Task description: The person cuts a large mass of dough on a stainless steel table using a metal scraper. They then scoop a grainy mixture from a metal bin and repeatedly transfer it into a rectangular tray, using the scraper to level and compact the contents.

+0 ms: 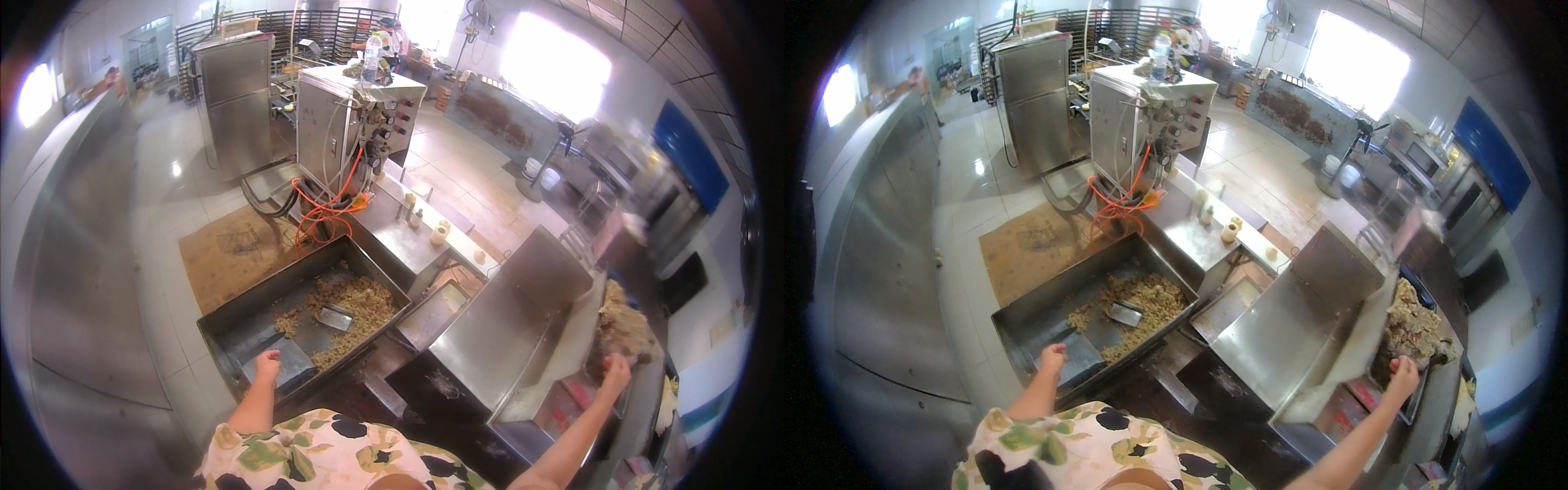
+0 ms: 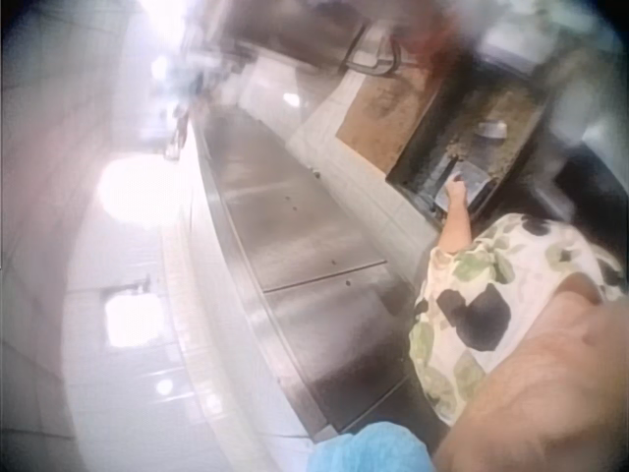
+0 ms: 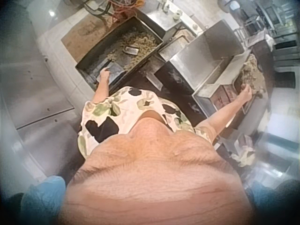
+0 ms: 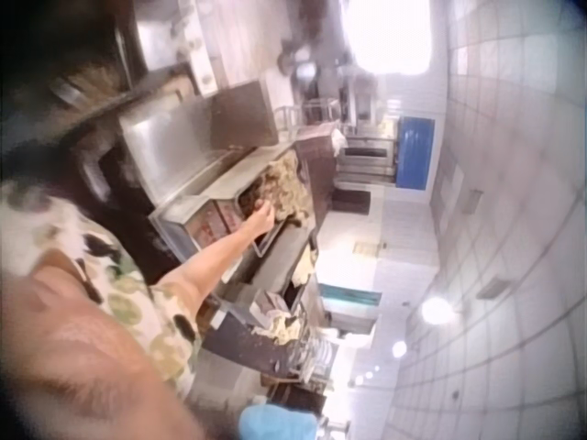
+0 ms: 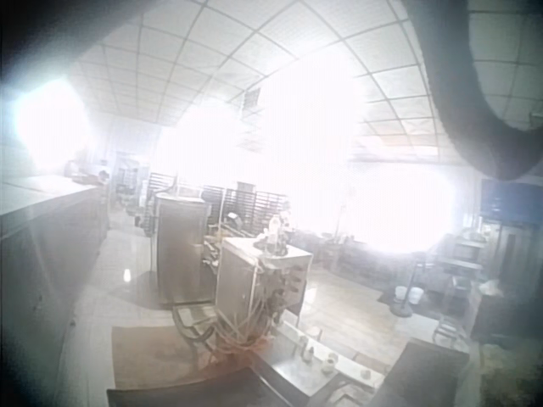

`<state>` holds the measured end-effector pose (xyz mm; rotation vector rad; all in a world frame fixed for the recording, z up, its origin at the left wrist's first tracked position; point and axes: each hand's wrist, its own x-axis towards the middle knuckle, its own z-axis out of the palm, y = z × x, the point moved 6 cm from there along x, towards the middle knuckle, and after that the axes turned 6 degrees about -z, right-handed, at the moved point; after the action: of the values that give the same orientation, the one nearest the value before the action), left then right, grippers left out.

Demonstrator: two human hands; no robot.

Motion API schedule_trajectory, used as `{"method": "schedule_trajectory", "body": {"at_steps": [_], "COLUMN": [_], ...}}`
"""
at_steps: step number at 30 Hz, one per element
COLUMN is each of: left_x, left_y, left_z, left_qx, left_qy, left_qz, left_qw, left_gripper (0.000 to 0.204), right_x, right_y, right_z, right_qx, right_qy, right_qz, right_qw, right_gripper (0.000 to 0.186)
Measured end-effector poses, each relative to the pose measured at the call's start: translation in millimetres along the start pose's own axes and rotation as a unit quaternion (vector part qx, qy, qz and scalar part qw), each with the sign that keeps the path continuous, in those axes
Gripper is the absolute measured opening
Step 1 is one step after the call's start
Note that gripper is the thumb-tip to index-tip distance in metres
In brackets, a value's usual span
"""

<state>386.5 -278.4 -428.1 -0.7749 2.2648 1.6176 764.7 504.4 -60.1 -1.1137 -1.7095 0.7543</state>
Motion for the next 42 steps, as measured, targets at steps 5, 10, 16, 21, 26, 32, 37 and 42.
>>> {"method": "schedule_trajectory", "body": {"at_steps": [5,10,16,21,26,32,37,42], "left_x": [10.8,9.5,-2.6,-3.3,-2.9,-4.5,4.9,-2.2], "left_y": [-15.9,-23.4,-27.9,-23.8,-25.7,-41.9,-68.6,-64.6], "left_z": [-13.1,-12.3,-24.4,-34.9,-37.7,-34.2,-54.5,-38.8], "left_qx": [-0.007,0.019,0.002,-0.055,-0.066,-0.072,-0.078,0.003], "left_qy": [0.042,0.059,0.073,0.044,0.021,0.013,0.046,0.060], "left_qz": [0.015,0.003,-0.052,-0.042,-0.033,-0.053,-0.091,-0.048], "left_qw": [0.999,0.998,0.996,0.997,0.997,0.996,0.992,0.997], "left_gripper": [0.038,0.036,0.027,0.017,0.015,0.018,0.021,0.023], "right_x": [-0.8,-0.1,17.9,12.5,9.1,20.6,6.4,8.4], "right_y": [-1.4,-4.9,9.1,36.6,33.2,36.1,19.7,14.0], "right_z": [7.3,9.9,16.8,-7.2,-12.5,-12.4,5.2,-8.9], "right_qx": [-0.010,-0.015,-0.010,0.068,0.015,0.033,0.041,0.031], "right_qy": [0.000,0.002,-0.016,0.000,-0.012,-0.010,-0.007,0.005], "right_qz": [-0.016,-0.015,-0.051,-0.016,-0.016,-0.031,-0.036,-0.042], "right_qw": [1.000,1.000,0.999,0.998,1.000,0.999,0.998,0.999], "right_gripper": [0.021,0.023,0.026,0.025,0.025,0.023,0.023,0.023]}}
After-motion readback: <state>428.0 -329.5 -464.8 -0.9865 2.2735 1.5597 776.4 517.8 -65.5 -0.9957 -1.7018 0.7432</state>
